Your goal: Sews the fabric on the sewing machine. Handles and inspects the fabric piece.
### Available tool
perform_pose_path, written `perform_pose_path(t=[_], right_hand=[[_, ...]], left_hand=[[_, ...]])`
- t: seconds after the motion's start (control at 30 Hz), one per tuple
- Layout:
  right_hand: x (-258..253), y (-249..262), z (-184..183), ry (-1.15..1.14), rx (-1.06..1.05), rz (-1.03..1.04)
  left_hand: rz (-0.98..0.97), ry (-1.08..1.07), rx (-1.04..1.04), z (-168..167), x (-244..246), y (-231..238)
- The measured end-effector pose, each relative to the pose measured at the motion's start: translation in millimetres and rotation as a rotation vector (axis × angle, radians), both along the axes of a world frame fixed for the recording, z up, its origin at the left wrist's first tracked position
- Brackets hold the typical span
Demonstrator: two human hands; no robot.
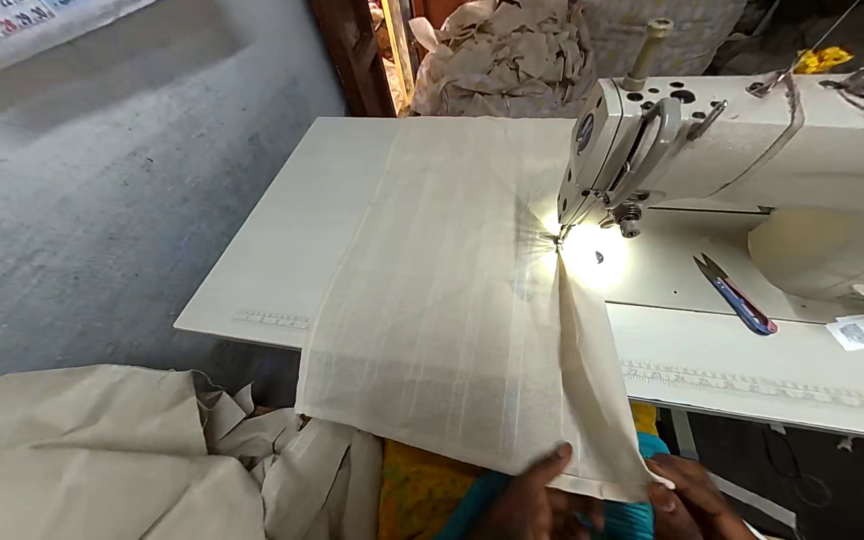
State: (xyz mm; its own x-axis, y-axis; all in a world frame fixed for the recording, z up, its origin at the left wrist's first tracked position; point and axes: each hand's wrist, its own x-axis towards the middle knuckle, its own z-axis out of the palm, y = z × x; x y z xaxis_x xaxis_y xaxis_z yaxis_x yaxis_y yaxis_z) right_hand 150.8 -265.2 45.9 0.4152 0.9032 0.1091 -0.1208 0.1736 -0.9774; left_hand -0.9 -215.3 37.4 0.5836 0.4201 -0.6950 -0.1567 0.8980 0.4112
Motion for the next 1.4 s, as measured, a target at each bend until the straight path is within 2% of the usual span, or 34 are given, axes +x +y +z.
perform_pose_path(t=[0.07,0.17,0.23,0.33,0.4,0.5,0.57,0.6,0.63,0.7,0.73,0.8,0.87,0.93,1.07,1.17,1.23,1.4], right_hand=[[8,-10,-10,-0.363,0.010,0.015],[3,-20,-25,-0.790,-0.012,0.088],[-5,-19,-26,-0.868,-0.045,0.111],[-15,-18,-25,-0.883,-0.079,0.142],[-15,-18,-29,-0.893,-0.093,0.195],[-10,-15,-45,-0.937,-0.060,0.235],[-1,-10,-52,-0.969,-0.050,0.257],[4,-7,-51,-0.993,-0.054,0.277],[9,-5,-48,-1.014,-0.067,0.312],[17,-2,-43,-1.070,-0.053,0.357],[19,-1,-41,-1.083,-0.041,0.375],[22,6,-33,-1.058,-0.046,0.466],[31,25,-22,-0.967,-0.098,0.602],[42,56,-23,-0.932,-0.160,0.582],[29,155,-33,-1.262,-0.166,0.106],[24,205,-32,-1.306,-0.242,-0.010],[22,199,-31,-1.264,-0.239,-0.011],[8,106,-47,-1.124,-0.266,0.072]], left_hand=[[0.156,0.096,0.042,-6,-10,5],[0.087,0.166,0.316,-6,-21,-1],[0.040,0.192,0.450,-9,-27,0],[0.010,0.202,0.544,-11,-36,1],[0.023,0.188,0.536,-14,-38,2],[0.077,0.144,0.388,-17,-34,3],[-0.050,0.204,0.419,-7,-28,0],[-0.206,0.269,0.595,1,-28,-3],[-0.335,0.343,0.873,-2,-33,-8],[-0.337,0.619,1.457,-4,-35,-11],[-0.304,0.759,1.672,-11,-34,-7],[-0.248,0.913,1.954,-36,-36,7],[-0.127,0.901,2.097,-51,-36,18],[-0.095,0.827,2.114,-51,-34,20],[-0.166,0.683,2.087,-43,-25,21],[-0.184,0.638,2.068,-35,-19,23],[-0.157,0.601,2.018,-31,-19,22],[-0.163,0.550,1.771,-27,-22,23]])
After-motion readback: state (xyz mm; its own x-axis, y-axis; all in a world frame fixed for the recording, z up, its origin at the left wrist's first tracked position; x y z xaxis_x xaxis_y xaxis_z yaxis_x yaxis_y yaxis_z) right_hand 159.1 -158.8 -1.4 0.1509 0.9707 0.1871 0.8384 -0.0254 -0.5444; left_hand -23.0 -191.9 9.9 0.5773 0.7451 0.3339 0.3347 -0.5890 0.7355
